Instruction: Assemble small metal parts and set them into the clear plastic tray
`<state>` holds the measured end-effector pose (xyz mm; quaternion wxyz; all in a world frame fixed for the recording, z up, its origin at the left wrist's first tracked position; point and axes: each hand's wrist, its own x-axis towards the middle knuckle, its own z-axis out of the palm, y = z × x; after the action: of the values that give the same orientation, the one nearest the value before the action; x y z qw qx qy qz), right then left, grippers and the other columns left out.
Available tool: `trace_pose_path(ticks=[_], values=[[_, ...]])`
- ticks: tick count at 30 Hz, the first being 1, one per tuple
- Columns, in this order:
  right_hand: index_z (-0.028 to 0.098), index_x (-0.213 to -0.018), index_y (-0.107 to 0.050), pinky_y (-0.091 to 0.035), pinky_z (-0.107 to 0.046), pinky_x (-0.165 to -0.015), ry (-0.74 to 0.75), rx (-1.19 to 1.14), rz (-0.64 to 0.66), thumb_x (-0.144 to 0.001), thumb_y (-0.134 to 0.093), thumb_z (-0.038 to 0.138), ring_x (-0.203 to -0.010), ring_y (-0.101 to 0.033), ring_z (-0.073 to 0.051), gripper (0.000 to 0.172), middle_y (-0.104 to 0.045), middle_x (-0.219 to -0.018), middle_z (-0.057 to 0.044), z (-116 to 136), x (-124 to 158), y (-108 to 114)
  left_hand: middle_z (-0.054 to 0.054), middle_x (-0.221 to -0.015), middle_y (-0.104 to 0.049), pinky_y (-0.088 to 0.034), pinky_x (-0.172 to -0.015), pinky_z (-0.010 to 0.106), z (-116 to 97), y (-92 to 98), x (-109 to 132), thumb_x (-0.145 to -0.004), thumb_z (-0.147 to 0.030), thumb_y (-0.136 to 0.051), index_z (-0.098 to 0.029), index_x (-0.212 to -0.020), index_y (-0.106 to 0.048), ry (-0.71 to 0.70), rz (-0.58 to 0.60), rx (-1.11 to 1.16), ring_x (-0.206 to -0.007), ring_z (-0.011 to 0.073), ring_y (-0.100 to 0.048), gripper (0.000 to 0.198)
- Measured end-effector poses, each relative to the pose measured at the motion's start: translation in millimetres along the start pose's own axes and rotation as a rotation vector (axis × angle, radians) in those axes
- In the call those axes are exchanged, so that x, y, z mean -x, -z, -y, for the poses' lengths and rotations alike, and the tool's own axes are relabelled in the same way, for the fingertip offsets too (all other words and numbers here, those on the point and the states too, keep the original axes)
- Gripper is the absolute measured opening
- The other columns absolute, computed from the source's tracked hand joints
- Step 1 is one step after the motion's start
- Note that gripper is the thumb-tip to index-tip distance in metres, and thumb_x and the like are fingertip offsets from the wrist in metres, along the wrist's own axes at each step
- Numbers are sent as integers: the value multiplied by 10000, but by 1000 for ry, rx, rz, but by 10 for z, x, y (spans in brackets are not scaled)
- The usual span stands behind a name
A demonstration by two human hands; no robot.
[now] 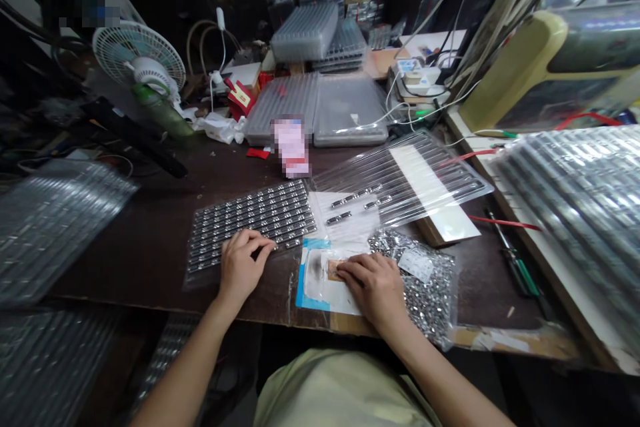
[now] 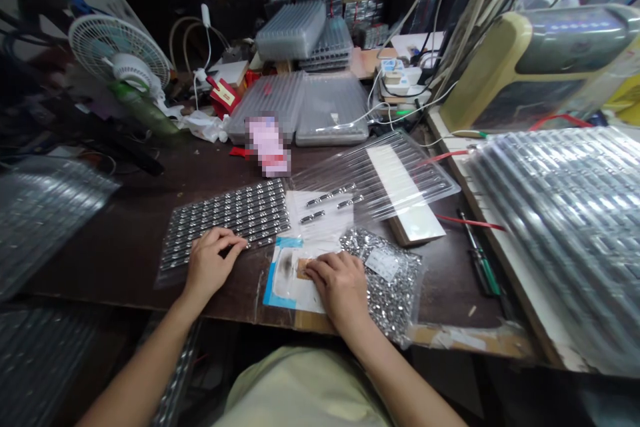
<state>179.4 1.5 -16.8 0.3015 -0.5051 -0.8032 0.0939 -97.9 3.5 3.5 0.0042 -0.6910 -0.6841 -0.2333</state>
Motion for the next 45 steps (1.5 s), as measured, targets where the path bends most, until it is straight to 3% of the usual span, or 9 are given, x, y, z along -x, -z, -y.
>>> trace_pose_path(ticks=[7,12,18,21,24,29,35,40,45], values=[[254,-1078,-665,-356,-330,-778,5,123,18,-909,-542,270,-880,-531,-179,210,-673,-990,-32,-109,41,151,44,-897,-653,-371,-806,372,-125,47,18,-851,-304,-584,-250,-856,-700,-77,-99,-86,-865,233,-578,128],[243,-1136,-630,-355,-352,-846,93,313,32,-892,-552,220,-1039,-502,-223,257,-648,-1122,-45,-325,143,328,27,-893,-680,-344,-873,392,-694,-271,-440,-850,-285,-591,-256,-856,-696,-211,17,112,-867,211,-591,110],[228,-947,-661,-365,-318,-751,58,253,30,-913,-524,231,-834,-519,-182,141,-664,-956,-33,-315,210,326,18,-840,-707,-320,-931,448,-1040,-545,-748,-786,-252,-670,-228,-739,-662,-205,87,221,-862,219,-604,54],[220,-884,-656,-358,-313,-729,44,212,2,-920,-510,227,-799,-512,-178,150,-659,-907,-33,-308,195,311,17,-836,-712,-393,-902,427,-947,-457,-671,-806,-237,-632,-217,-778,-659,-126,118,379,-833,202,-627,44],[224,-899,-658,-363,-300,-720,53,163,-5,-922,-511,223,-796,-522,-168,149,-664,-897,-31,-317,162,318,34,-841,-694,-504,-705,318,-820,-322,-479,-857,-301,-550,-204,-984,-650,61,240,681,-734,170,-650,188],[208,-928,-665,-382,-289,-706,18,100,-38,-920,-521,233,-754,-539,-162,146,-687,-834,-22,-324,127,307,29,-727,-667,-511,-542,227,-729,-241,-114,-872,-351,-524,-166,-1064,-646,258,439,965,-590,125,-620,293],[196,-1030,-651,-404,-313,-777,49,74,-55,-928,-476,164,-859,-564,-178,206,-695,-978,-39,-348,128,277,44,-829,-697,-516,-619,233,-908,-318,71,-779,-220,-662,-182,-893,-718,153,314,782,-712,149,-642,132],[200,-940,-653,-419,-326,-743,14,-2,-102,-898,-529,178,-829,-545,-191,133,-679,-902,-44,-338,101,306,32,-839,-686,-509,-737,257,-1040,-411,122,-778,-159,-680,-214,-856,-741,-52,232,721,-803,157,-643,114],[198,-864,-632,-422,-320,-703,-38,-67,-115,-892,-551,208,-770,-535,-183,87,-650,-778,-32,-329,90,312,27,-809,-662,-499,-710,258,-1063,-462,165,-792,-175,-673,-218,-870,-740,-83,209,661,-767,151,-628,111]])
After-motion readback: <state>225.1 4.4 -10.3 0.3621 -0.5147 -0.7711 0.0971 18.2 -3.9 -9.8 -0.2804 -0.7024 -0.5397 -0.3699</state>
